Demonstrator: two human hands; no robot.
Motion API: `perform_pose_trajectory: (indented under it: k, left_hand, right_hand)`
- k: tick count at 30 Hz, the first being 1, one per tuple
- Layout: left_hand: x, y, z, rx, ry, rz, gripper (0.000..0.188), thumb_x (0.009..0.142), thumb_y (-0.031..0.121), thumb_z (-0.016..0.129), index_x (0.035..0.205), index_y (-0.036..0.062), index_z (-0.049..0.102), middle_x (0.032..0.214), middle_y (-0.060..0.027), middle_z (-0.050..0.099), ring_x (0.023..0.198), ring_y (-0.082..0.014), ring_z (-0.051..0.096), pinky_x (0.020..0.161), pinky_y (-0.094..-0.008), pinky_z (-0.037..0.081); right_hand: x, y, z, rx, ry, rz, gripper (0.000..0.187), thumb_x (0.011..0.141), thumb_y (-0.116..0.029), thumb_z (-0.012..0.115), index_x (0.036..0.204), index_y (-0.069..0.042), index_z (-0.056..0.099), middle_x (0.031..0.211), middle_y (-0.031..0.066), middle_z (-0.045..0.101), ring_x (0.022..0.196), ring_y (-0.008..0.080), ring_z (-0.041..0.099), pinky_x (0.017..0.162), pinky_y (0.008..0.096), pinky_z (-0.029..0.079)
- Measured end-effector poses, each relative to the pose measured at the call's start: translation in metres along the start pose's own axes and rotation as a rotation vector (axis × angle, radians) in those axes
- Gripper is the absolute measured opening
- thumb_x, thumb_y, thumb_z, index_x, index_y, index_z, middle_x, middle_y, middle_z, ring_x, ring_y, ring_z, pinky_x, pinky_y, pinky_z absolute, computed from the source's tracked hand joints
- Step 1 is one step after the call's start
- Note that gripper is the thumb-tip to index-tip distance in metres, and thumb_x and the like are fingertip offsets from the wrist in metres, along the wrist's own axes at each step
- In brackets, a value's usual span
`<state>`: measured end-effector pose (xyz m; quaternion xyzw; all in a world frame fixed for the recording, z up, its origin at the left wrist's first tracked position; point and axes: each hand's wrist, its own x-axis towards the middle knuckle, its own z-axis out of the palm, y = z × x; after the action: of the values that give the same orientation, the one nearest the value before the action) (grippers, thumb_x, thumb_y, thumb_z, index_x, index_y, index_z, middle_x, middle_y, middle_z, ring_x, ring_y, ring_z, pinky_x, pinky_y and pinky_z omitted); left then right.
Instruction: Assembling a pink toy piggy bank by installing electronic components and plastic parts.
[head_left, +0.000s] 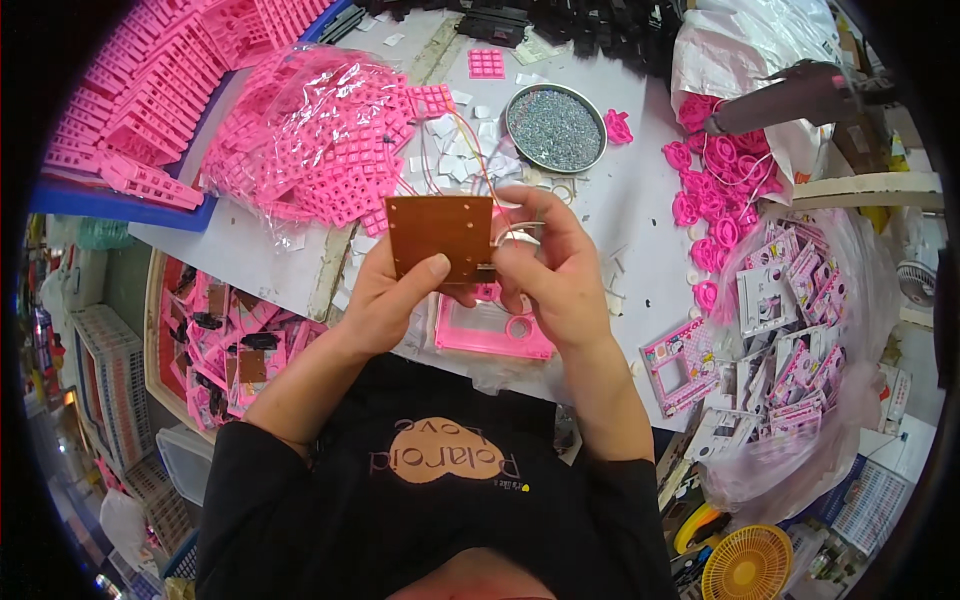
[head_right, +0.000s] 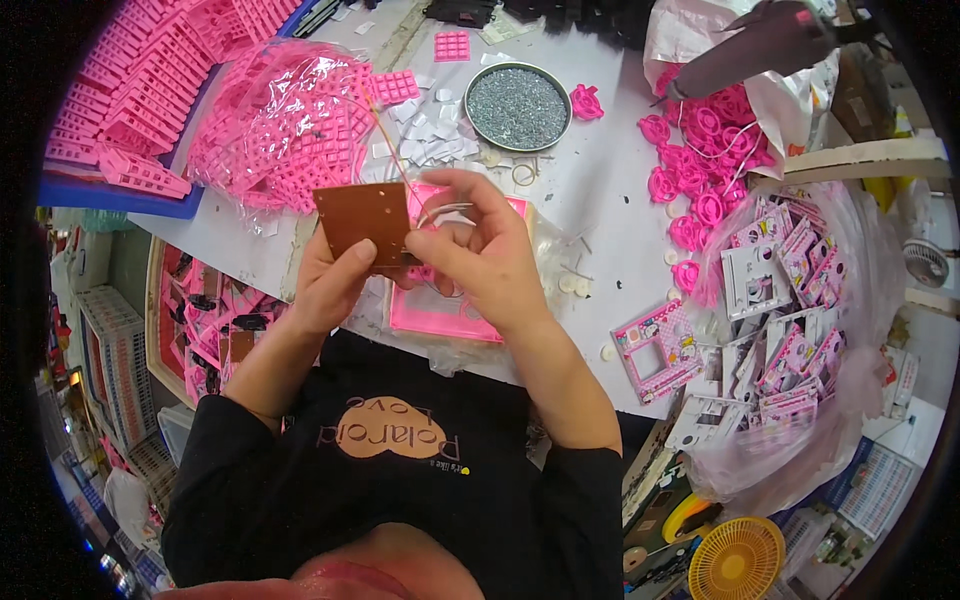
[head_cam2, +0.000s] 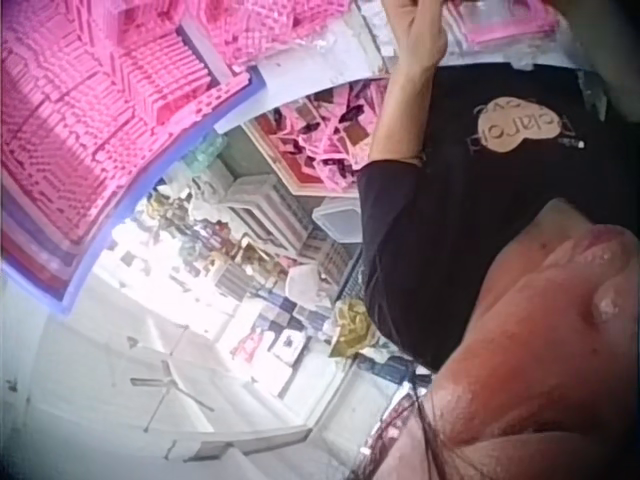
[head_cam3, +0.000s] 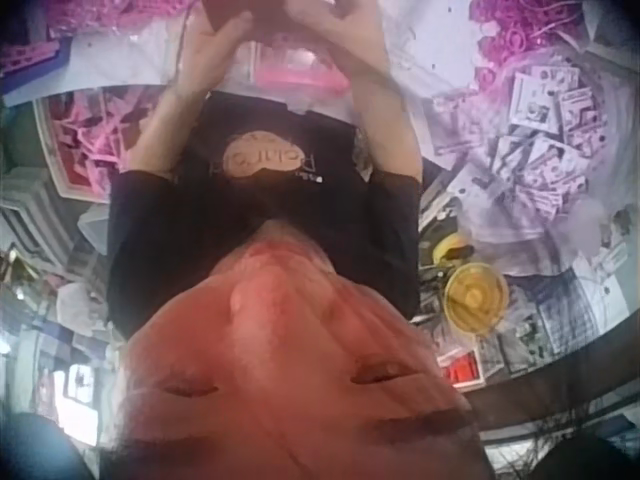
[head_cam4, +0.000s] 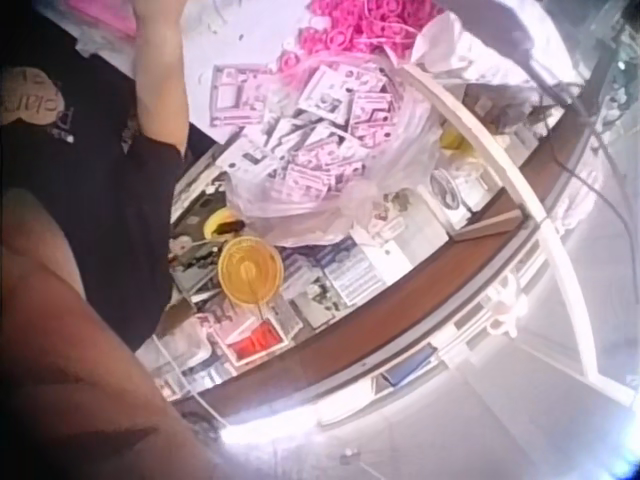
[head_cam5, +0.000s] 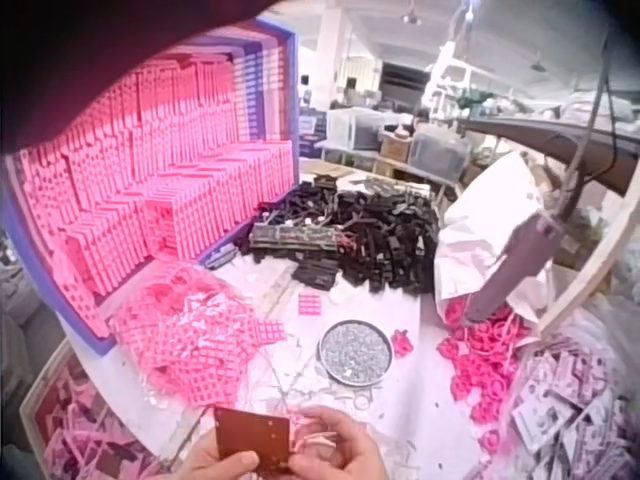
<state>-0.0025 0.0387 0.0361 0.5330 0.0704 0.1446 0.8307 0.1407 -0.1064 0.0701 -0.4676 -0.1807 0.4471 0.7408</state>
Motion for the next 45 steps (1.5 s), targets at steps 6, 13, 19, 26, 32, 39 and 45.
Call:
perform_pose_trajectory:
  k: [6,13,19,26,32,39,45]
  left_hand:
    - [-0.010,0.002,-0.007,0.063,0.020,0.005,0.031,0.106,0.009,0.051,0.135,-0.0023,0.050,0.115,-0.0114,0.068,0.089,-0.0128,0.066,0.075,-0.0321,0.058]
    - [-0.027,0.010,-0.003,0.364,-0.150,-0.146,0.020,0.097,0.001,0.063,0.117,-0.0015,0.062,0.095,-0.0071,0.067,0.081,-0.0136,0.066,0.073,-0.0309,0.056]
    - [-0.023,0.015,0.028,0.484,-0.558,0.016,0.022,0.091,0.002,0.067,0.113,0.0051,0.067,0.096,-0.0120,0.066,0.087,-0.0301,0.066,0.075,-0.0365,0.053]
    - [-0.042,0.015,0.023,0.268,-0.384,-0.666,0.035,0.099,0.004,0.061,0.133,0.0040,0.054,0.114,-0.0097,0.065,0.101,-0.0183,0.066,0.082,-0.0360,0.057]
    - [-0.071,-0.001,0.003,-0.284,-0.178,-0.575,0.073,0.101,0.002,0.056,0.161,0.0077,0.015,0.155,-0.0171,0.037,0.137,-0.0222,0.045,0.104,-0.0356,0.049]
    - [-0.075,0.016,-0.005,0.410,-0.288,-0.357,0.077,0.094,0.007,0.068,0.159,0.0033,0.026,0.148,-0.0196,0.050,0.133,-0.0270,0.054,0.107,-0.0386,0.045]
    - [-0.055,0.042,-0.010,1.062,-0.137,-0.043,0.045,0.083,0.006,0.076,0.126,-0.0011,0.062,0.107,-0.0187,0.068,0.093,-0.0344,0.067,0.082,-0.0395,0.054]
  right_hand:
    - [-0.030,0.007,-0.031,-0.054,0.341,-0.229,0.012,0.097,-0.003,0.064,0.104,0.005,0.066,0.076,0.0074,0.064,0.060,0.0122,0.059,0.050,0.0255,0.048]
    - [-0.168,-0.014,-0.155,-0.365,0.559,0.074,0.028,0.096,-0.013,0.067,0.119,0.002,0.063,0.093,0.0150,0.070,0.068,0.0177,0.064,0.059,0.0273,0.050]
    - [-0.130,-0.071,-0.066,-1.488,-0.229,-0.221,0.076,0.091,-0.042,0.072,0.150,-0.001,0.046,0.152,0.0223,0.044,0.143,0.0406,0.035,0.116,0.0559,0.028]
    - [-0.054,-0.018,-0.034,-0.847,-0.387,-0.013,0.042,0.096,-0.014,0.068,0.134,0.003,0.061,0.120,0.0193,0.068,0.109,0.0258,0.065,0.097,0.0362,0.049]
    - [0.001,0.001,-0.045,-0.782,-0.227,0.017,0.032,0.094,-0.002,0.067,0.126,0.002,0.067,0.104,0.0114,0.073,0.095,0.0120,0.066,0.087,0.0286,0.053]
    - [0.039,0.018,-0.049,-1.007,-0.290,-0.012,0.031,0.092,-0.006,0.070,0.123,-0.005,0.071,0.093,0.0091,0.073,0.079,0.0130,0.063,0.075,0.0282,0.052]
    - [0.044,0.003,-0.032,-1.355,-0.408,0.030,0.033,0.088,-0.006,0.072,0.121,-0.003,0.070,0.087,0.0126,0.071,0.071,0.0162,0.062,0.069,0.0297,0.051]
